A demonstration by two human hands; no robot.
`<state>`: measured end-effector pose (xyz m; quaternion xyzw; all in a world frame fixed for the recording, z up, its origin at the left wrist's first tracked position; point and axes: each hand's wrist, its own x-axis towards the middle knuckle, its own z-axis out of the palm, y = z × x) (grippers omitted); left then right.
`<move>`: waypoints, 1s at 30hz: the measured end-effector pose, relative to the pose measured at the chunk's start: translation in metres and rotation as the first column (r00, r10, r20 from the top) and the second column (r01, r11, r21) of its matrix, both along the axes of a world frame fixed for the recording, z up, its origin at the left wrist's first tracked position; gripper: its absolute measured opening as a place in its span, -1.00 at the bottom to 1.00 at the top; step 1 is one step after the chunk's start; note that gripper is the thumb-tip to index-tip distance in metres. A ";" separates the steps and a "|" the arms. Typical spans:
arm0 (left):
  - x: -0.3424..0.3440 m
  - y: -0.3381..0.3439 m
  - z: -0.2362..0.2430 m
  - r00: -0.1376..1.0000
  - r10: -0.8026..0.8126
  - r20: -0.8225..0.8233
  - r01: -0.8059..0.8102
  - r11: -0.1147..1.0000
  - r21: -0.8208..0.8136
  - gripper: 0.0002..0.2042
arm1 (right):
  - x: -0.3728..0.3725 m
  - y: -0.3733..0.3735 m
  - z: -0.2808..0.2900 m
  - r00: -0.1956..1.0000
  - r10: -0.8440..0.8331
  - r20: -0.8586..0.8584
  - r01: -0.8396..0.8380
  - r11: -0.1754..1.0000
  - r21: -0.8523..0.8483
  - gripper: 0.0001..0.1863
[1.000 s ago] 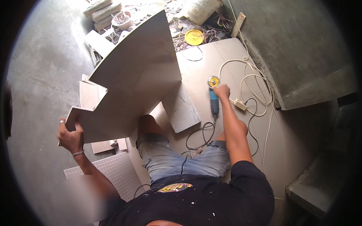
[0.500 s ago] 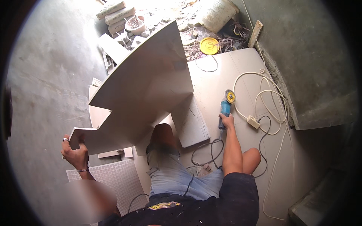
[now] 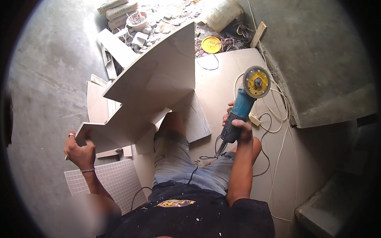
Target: The person uses an angle grinder to cut a rectangular hole and trim edges on a large ceramic tile. They then move the cut tile and another tile to a nearby area.
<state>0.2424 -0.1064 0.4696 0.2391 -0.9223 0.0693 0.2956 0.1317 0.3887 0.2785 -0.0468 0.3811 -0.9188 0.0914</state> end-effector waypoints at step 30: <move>-0.045 0.024 0.043 0.393 -0.858 0.330 0.455 0.494 0.741 -0.72 | -0.095 -0.169 0.281 0.975 0.094 -0.203 -0.064 0.986 0.151 -0.38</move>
